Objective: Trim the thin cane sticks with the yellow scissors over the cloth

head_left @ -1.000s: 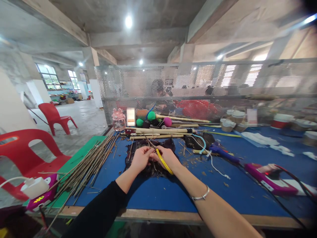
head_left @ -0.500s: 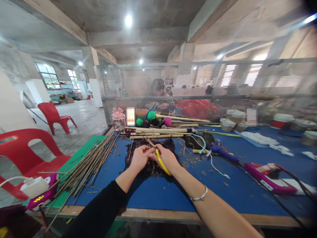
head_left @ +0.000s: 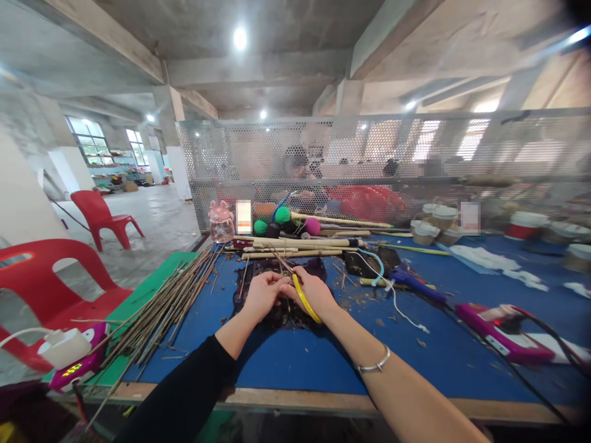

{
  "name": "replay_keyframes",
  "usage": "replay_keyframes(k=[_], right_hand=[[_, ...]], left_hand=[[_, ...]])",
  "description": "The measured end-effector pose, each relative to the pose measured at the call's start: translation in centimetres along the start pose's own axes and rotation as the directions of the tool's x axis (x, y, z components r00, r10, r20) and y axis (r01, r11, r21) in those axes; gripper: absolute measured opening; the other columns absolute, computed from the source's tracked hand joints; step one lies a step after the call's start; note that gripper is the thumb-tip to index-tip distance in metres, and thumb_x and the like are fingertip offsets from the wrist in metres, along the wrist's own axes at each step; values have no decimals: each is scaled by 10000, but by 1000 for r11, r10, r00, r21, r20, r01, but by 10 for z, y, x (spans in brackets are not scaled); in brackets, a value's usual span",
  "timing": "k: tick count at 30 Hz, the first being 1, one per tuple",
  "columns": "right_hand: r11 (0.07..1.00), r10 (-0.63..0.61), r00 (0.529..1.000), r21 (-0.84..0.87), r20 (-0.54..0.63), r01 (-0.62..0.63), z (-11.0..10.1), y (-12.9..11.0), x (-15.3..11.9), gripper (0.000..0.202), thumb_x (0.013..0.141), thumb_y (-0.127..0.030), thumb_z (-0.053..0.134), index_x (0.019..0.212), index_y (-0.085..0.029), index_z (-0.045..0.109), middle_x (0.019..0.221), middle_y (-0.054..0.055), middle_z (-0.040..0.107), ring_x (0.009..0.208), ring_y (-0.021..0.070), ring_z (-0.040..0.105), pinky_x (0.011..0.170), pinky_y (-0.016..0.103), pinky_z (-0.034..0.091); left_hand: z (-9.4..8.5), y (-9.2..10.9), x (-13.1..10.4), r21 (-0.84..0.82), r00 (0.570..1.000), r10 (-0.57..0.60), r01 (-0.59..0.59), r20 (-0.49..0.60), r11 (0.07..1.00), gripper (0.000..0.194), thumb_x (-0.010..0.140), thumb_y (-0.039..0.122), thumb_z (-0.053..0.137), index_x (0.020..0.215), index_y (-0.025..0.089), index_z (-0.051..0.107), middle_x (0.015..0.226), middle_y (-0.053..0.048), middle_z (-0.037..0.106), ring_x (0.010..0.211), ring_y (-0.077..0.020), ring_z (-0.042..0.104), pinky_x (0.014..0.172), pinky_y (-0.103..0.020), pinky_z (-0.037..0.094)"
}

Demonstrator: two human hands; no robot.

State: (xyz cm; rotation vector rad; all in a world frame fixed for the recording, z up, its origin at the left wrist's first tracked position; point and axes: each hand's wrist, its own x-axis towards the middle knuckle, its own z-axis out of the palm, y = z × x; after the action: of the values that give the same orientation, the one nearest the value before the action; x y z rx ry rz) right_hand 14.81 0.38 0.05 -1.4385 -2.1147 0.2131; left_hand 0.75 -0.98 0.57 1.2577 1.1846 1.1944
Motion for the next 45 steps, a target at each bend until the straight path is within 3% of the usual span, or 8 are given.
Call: replay_keyframes(k=[8,12,17,23,28,38,45], right_hand=[[1000,4,1000,-26,-4,-4,-1,-2,-1,456,737,-524,490,1075,-222,441,816,46,634,698,182,599,560,217,355],[1000,-6,1000,5,10,6,-2,1,-1,412,747,-517,476,1043,-230,468,737,26,635,662,179,601,533,214,350],[997,-12,1000,81,21,10,1,4,1,334,775,-514,434,922,-228,520,708,21,633,629,162,599,524,209,353],[999,6,1000,-41,20,-5,-3,-3,-2,450,719,-547,502,1032,-226,463,796,37,634,723,190,602,558,225,343],[998,0,1000,-57,7,0,-7,-9,-4,496,710,-542,523,1080,-224,434,913,58,615,829,194,588,616,230,357],[1000,-6,1000,24,9,6,-2,-4,-3,450,739,-555,472,1024,-209,508,676,35,631,595,169,592,504,210,345],[1000,-11,1000,11,28,11,-1,-5,-2,395,747,-536,478,967,-211,522,719,37,633,633,171,594,518,210,338]], left_hand=[[0,-2,0,-12,998,11,-10,62,1000,209,648,350,605,676,151,547,520,28,550,444,-84,508,334,-153,346],[0,-3,-1,-14,997,21,-20,79,1000,215,651,362,600,677,156,542,516,27,559,452,-87,517,339,-151,341],[-1,-1,-1,-1,999,0,0,53,1000,232,632,372,616,671,157,537,543,11,588,490,-102,554,355,-150,337],[-1,-2,2,33,999,41,-40,-29,999,296,603,421,639,646,144,547,485,38,512,400,-62,444,345,-161,346],[-2,-7,5,29,998,48,-48,-28,998,332,574,448,656,624,146,530,462,53,479,372,-50,393,332,-163,322],[-2,-7,4,36,995,94,-93,-31,995,301,605,426,635,625,148,520,489,35,522,393,-62,430,340,-162,327],[-3,-5,4,14,995,85,-84,-59,996,309,615,438,627,655,137,572,495,30,524,399,-58,428,359,-163,345]])
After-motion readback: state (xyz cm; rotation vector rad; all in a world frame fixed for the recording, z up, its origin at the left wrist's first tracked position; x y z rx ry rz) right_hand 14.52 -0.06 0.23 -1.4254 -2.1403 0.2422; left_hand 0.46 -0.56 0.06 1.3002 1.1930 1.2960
